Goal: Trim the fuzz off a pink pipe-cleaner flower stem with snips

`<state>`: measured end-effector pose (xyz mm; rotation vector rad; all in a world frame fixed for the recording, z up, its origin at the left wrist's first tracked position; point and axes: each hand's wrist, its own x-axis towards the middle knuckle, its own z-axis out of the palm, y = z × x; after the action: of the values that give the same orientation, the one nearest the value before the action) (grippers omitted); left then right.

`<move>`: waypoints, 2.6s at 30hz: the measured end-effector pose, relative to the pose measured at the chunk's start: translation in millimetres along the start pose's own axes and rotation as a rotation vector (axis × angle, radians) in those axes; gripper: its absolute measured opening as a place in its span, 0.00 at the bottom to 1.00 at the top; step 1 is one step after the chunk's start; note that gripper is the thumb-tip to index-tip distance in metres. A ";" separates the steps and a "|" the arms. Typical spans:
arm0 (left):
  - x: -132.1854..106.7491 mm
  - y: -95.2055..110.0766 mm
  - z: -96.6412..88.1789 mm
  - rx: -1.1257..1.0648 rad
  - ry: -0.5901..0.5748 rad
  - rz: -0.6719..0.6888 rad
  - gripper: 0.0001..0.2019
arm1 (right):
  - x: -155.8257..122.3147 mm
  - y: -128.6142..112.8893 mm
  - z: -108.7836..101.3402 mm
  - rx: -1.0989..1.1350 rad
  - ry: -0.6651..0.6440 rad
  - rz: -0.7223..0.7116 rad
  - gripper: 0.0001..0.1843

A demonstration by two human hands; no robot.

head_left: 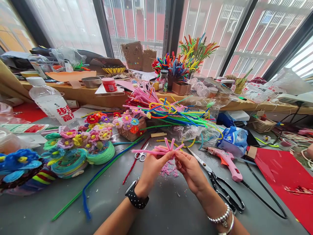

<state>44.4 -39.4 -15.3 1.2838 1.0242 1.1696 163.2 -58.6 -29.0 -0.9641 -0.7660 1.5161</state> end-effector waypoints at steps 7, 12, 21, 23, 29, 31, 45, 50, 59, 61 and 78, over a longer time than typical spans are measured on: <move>2.9 -0.3 -3.6 -0.028 0.019 -0.025 0.09 | -2.0 -6.7 -3.4 -0.182 -0.068 -0.064 0.11; 2.2 0.1 -3.1 -0.060 0.029 -0.078 0.10 | -5.4 -8.4 -8.7 -0.980 0.097 -0.707 0.06; 2.0 -1.8 -0.9 -0.051 -0.001 -0.127 0.11 | -3.3 -2.7 -11.8 -1.497 0.139 -1.270 0.06; 2.2 -0.3 -0.6 -0.026 -0.006 -0.115 0.11 | -2.9 -2.6 -11.2 -1.520 0.150 -1.278 0.06; 2.0 -3.6 0.4 0.064 0.001 -0.008 0.10 | -1.4 1.8 -10.0 -1.530 0.141 -1.193 0.08; 1.5 -6.1 0.9 0.097 0.017 0.040 0.10 | -2.1 4.5 -7.1 -1.465 0.158 -1.122 0.08; -2.0 -3.5 -5.8 0.684 0.052 0.620 0.06 | -4.2 6.5 9.4 -0.064 0.085 -0.002 0.12; 1.4 0.7 -9.2 0.534 0.023 0.522 0.04 | -2.6 -6.8 2.9 -0.020 -0.051 0.069 0.10; 1.1 2.6 -4.6 0.203 0.034 0.229 0.06 | -3.0 -11.2 1.5 -0.081 -0.033 -0.028 0.12; 1.0 1.1 -3.7 0.183 0.047 0.216 0.05 | -1.3 -3.8 4.0 0.031 -0.041 0.046 0.13; 6.1 5.3 -8.7 -0.001 -0.077 -0.023 0.08 | 0.0 -2.7 0.1 0.197 -0.054 0.106 0.13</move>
<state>36.4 -32.4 -10.0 1.3034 0.9793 1.0947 164.3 -58.2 -26.5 -0.8299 -0.5983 1.6810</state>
